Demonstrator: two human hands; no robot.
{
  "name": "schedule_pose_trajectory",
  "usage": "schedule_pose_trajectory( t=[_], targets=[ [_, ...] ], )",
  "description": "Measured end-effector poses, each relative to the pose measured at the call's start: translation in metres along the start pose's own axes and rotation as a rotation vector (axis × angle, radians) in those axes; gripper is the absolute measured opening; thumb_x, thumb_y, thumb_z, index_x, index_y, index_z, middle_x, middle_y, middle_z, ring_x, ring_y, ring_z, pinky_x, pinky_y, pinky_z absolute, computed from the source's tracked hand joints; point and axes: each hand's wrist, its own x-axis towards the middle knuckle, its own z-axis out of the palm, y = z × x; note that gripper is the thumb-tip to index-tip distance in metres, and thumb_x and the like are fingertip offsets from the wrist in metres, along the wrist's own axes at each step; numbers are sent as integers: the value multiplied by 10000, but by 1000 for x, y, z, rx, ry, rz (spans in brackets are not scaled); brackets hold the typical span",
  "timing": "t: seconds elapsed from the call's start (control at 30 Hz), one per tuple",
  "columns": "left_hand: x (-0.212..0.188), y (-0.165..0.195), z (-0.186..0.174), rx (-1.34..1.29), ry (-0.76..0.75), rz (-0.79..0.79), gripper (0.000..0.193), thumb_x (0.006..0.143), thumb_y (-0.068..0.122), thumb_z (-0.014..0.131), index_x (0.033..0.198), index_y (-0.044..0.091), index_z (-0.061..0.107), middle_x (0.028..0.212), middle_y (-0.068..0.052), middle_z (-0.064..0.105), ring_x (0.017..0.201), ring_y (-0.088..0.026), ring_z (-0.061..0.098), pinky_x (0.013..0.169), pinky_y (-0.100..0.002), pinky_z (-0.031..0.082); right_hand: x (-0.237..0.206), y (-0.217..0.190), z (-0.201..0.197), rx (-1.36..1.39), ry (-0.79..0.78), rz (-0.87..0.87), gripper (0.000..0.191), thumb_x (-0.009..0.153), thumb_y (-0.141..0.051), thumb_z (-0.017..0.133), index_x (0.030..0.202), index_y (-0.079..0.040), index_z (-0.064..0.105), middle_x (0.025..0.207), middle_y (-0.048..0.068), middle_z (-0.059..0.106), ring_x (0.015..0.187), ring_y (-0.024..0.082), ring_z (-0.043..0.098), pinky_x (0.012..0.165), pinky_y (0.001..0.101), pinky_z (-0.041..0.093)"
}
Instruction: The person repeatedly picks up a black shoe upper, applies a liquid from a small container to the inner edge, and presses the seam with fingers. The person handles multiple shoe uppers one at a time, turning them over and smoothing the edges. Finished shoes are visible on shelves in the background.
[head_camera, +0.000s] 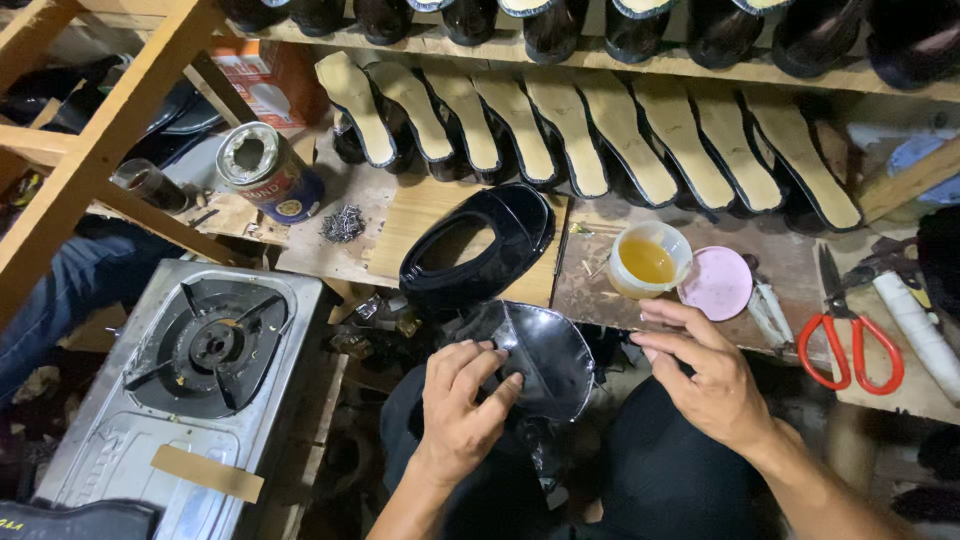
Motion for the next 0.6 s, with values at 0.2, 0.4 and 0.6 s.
schedule_pose_trajectory(
  t=[0.2, 0.4, 0.6],
  targets=[
    [-25, -5, 9, -273, 10, -324, 238, 834, -13, 702, 1060, 26, 638, 1196, -155, 648, 1135, -324, 644, 955, -452, 537, 11, 13, -6, -133, 1, -78, 237, 856, -78, 699, 1080, -44, 767, 1358, 132, 636, 1203, 274, 655, 1018, 372, 517],
    [-63, -16, 37, -1148, 29, -1418, 244, 982, 282, 649, 957, 41, 675, 795, -86, 666, 696, -214, 634, 636, -363, 511, 53, 52, -13, -485, -18, 3, 405, 796, -351, 761, 1123, -113, 774, 1515, 126, 532, 1250, 311, 535, 1065, 464, 430],
    [-104, -1, 69, -1427, 67, -1801, 317, 982, 388, 657, 851, 112, 574, 731, -11, 550, 646, -161, 537, 596, -330, 437, 93, 77, -8, -772, -315, 118, 752, 638, -670, 770, 1211, -183, 767, 1714, 113, 153, 1543, 410, 26, 1136, 706, 42]
  ],
)
